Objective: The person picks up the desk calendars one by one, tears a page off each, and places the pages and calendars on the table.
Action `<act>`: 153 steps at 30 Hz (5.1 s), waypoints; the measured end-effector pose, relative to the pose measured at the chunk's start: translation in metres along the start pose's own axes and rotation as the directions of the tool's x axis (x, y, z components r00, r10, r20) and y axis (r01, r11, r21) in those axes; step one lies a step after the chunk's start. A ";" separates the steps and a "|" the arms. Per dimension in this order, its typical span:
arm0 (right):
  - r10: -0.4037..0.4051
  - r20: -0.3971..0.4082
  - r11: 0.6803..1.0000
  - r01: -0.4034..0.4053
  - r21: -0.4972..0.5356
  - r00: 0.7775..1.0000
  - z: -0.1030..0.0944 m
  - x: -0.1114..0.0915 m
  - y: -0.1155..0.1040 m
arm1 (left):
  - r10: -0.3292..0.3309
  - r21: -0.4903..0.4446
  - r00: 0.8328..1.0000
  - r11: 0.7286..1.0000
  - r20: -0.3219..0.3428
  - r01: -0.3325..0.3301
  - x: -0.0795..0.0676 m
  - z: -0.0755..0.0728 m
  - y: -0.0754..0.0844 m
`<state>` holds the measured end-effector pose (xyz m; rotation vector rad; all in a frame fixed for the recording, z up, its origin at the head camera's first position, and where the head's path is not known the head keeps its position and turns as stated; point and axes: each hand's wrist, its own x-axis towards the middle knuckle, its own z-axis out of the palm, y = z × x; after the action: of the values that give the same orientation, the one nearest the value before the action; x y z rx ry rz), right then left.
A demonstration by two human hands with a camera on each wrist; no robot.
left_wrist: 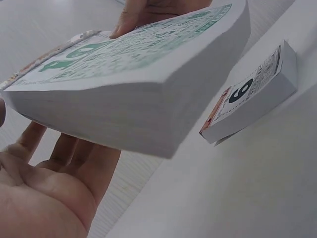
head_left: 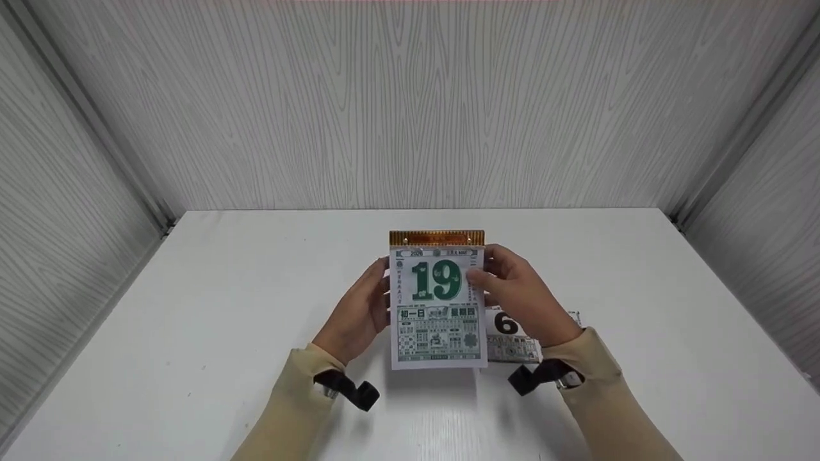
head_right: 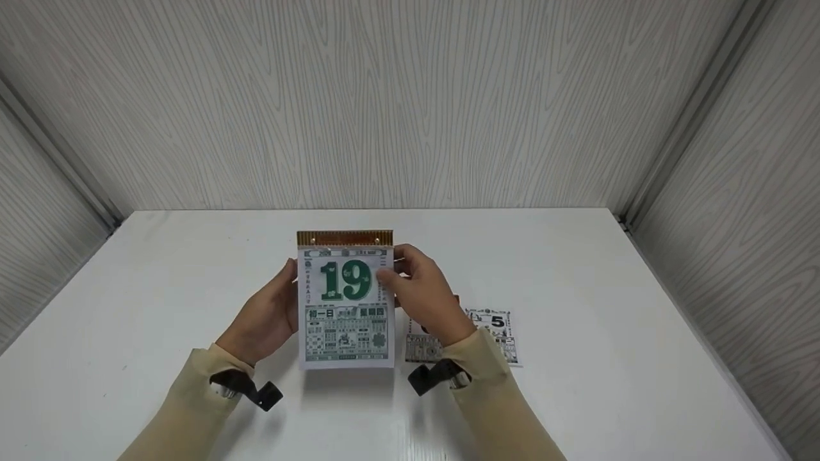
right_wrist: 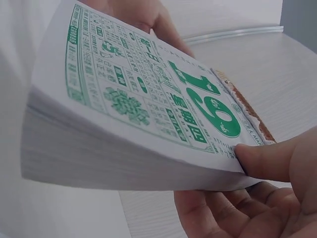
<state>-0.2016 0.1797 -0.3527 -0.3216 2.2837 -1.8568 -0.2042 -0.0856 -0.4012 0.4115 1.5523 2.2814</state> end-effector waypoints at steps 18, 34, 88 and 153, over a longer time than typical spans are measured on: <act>0.008 0.000 0.985 -0.008 -0.171 1.000 -0.001 -0.001 0.007 | -0.058 -0.128 0.996 0.990 0.067 0.066 -0.001 0.006 -0.010; -0.116 -0.140 0.912 0.049 -0.407 0.983 0.024 -0.006 0.003 | -0.068 -0.035 0.991 0.997 -0.116 0.064 0.000 0.014 -0.009; -0.627 -0.023 0.597 0.461 -0.656 0.779 0.024 -0.018 -0.002 | -0.042 0.176 0.989 0.982 -0.145 0.068 0.003 0.024 -0.002; -0.226 0.180 0.916 0.272 -0.296 0.957 0.031 -0.026 -0.010 | -0.020 0.213 0.999 0.977 0.029 0.013 -0.002 0.024 -0.012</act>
<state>-0.1677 0.1562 -0.3489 -0.8017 2.5349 -1.4954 -0.1906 -0.0624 -0.4043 0.4852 1.7848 2.0927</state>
